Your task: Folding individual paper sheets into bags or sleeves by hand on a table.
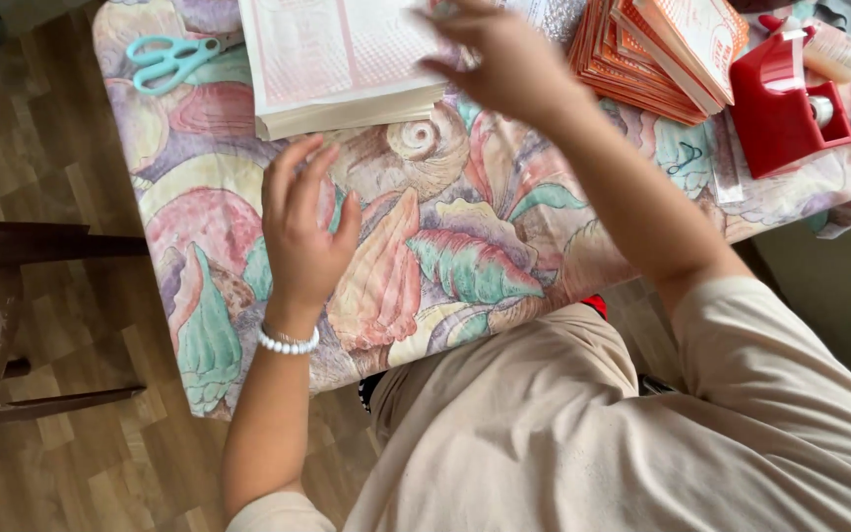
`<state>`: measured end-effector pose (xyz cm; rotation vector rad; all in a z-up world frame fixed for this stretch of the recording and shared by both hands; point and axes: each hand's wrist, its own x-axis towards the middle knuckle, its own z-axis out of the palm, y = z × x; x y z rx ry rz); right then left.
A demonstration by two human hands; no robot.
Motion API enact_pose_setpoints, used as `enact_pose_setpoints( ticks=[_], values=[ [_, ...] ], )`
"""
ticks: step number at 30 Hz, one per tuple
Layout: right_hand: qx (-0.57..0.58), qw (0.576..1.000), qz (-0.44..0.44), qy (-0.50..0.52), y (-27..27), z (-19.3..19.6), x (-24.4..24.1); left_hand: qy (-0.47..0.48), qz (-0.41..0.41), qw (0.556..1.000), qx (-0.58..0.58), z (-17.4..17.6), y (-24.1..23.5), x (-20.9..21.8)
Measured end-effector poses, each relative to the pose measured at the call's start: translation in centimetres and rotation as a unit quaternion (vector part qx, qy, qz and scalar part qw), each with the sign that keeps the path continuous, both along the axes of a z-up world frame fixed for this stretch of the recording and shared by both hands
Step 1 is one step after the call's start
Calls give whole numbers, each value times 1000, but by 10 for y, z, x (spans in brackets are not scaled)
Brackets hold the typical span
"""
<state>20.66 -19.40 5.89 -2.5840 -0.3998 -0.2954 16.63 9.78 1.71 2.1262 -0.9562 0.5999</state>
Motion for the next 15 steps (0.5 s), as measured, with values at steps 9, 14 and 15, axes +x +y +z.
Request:
enact_pose_setpoints(
  ticks=[9, 14, 15],
  values=[
    [-154, 952, 121, -236, 44, -82, 73, -29, 40, 997, -55, 9, 17, 24],
    [-214, 961, 106, -141, 46, -60, 62, -44, 47, 996, -59, 25, 21, 89],
    [-259, 947, 91, -167, 44, -57, 66, -62, 39, 994, -86, 31, 19, 106]
  ],
)
